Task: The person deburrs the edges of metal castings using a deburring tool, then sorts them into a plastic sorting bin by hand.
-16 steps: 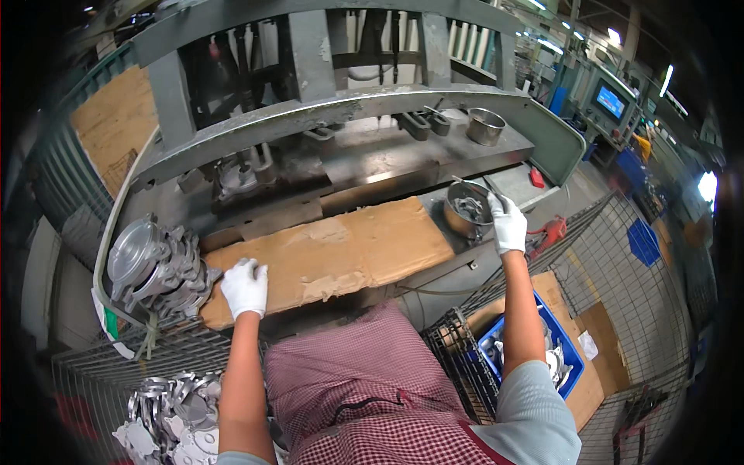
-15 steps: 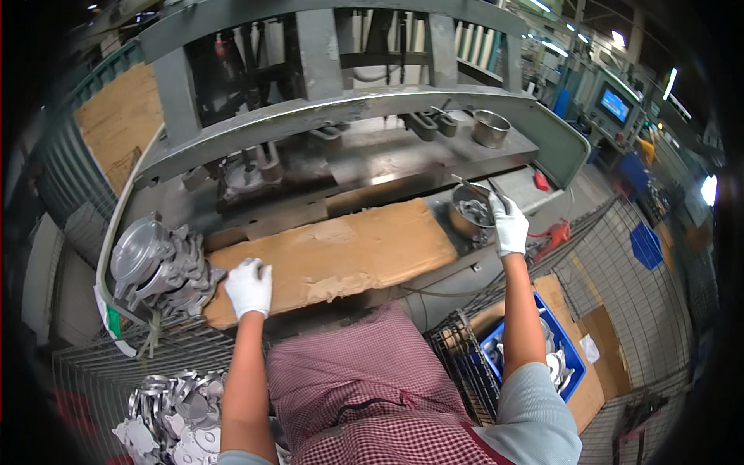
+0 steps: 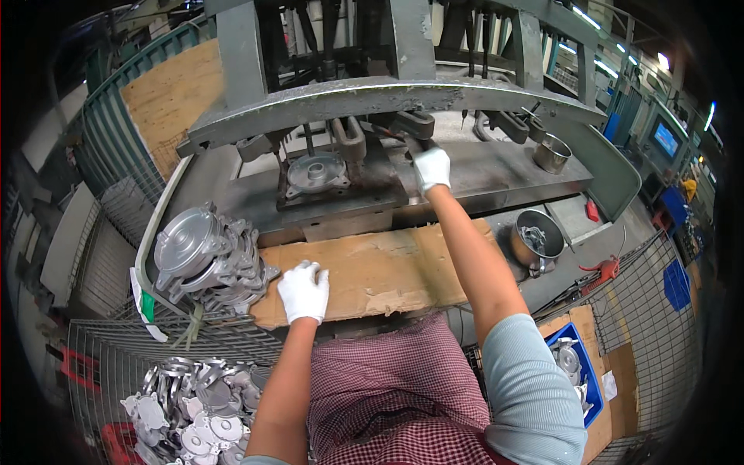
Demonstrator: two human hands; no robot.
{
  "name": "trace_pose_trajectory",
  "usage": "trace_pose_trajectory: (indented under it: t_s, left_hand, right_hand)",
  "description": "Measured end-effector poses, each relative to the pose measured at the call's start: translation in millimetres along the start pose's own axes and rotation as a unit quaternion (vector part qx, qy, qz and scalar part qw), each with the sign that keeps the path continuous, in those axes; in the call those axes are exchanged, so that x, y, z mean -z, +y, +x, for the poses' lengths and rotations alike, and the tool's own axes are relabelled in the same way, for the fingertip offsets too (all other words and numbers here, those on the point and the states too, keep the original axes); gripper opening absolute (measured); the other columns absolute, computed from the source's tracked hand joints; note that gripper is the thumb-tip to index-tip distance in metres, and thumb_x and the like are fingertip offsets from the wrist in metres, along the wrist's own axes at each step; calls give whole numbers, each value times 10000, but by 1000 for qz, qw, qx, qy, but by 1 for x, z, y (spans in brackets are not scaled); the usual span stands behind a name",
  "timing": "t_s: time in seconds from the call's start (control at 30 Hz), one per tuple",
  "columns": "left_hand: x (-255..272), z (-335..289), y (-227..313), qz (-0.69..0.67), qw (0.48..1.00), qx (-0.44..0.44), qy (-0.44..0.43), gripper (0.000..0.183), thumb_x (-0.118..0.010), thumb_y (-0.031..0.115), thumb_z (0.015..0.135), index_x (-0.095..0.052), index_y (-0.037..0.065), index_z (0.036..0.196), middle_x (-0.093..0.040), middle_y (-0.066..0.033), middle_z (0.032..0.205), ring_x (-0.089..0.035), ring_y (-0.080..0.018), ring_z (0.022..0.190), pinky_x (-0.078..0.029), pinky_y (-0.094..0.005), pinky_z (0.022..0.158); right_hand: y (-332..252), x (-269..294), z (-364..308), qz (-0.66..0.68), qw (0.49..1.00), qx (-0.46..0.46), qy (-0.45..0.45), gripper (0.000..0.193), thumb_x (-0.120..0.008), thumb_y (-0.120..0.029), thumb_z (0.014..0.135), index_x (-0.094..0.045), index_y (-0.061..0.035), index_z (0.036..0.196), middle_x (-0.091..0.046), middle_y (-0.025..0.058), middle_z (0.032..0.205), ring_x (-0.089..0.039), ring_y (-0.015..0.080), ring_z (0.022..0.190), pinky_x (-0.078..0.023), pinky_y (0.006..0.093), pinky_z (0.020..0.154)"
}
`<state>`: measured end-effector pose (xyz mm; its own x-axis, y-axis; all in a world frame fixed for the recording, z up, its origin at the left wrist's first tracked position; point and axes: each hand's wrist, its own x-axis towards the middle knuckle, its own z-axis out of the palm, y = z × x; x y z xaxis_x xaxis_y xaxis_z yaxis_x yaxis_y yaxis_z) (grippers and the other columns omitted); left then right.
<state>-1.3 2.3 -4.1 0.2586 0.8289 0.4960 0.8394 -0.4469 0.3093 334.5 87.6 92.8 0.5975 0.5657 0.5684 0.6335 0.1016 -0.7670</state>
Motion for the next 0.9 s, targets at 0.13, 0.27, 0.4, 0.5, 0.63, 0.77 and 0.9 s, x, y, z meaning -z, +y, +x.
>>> trace_pose_trajectory:
  t_s: [0.13, 0.27, 0.4, 0.5, 0.63, 0.77, 0.9]
  left_hand:
    - [1, 0, 1, 2, 1000, 3, 10, 224, -696, 270, 847, -766, 71, 923, -731, -115, 1024, -676, -332, 911, -535, -444, 835]
    - [-1, 0, 2, -2, 1000, 10, 4, 211, -698, 258, 844, -768, 72, 916, -735, -113, 1041, -675, -330, 936, -533, -439, 857]
    - [-3, -3, -1, -1, 1000, 2, 15, 204, -702, 254, 842, -767, 76, 915, -735, -117, 1064, -674, -328, 942, -529, -439, 866]
    - [-8, -5, -4, -1, 1000, 3, 26, 208, -705, 260, 846, -764, 82, 936, -736, -126, 1074, -666, -333, 979, -521, -453, 884]
    - [-13, -5, -8, 7, 1000, 1, 30, 209, -700, 256, 851, -764, 78, 942, -735, -128, 1065, -665, -336, 989, -518, -453, 888]
    - [-14, -5, -9, -2, 1000, -8, 28, 212, -698, 267, 855, -770, 86, 937, -737, -113, 1060, -665, -328, 983, -517, -448, 885]
    - [-8, -5, -7, 5, 1000, -5, 13, 217, -689, 285, 863, -773, 98, 931, -741, -104, 1042, -674, -323, 963, -524, -446, 871]
  right_hand:
    - [15, -2, 26, -6, 992, -16, 127, 423, -624, -444, 953, -731, -35, 930, -692, 83, 683, -635, 219, 597, -492, 378, 613]
    - [13, 60, 23, 41, 979, -132, 148, 435, -608, -429, 974, -747, -21, 1029, -689, 101, 666, -621, 179, 574, -480, 351, 585]
    - [9, 136, -10, 4, 985, -103, 141, 453, -634, -457, 954, -729, -41, 1108, -742, 133, 839, -698, 221, 755, -520, 340, 753]
    - [19, 207, -39, -54, 978, -90, 182, 437, -677, -428, 940, -719, -26, 1106, -752, 154, 948, -711, 248, 834, -524, 356, 798]
    - [39, 295, -85, -314, 937, -51, 142, 395, -639, -446, 923, -732, -63, 955, -721, 202, 906, -687, 395, 893, -523, 458, 789]
    - [53, 322, -124, -387, 916, -91, 58, 392, -609, -453, 935, -749, -88, 936, -712, 201, 867, -682, 405, 862, -523, 485, 786]
    - [59, 324, -131, -291, 950, -43, 105, 369, -609, -428, 958, -753, -89, 979, -726, 182, 975, -689, 388, 917, -530, 465, 837]
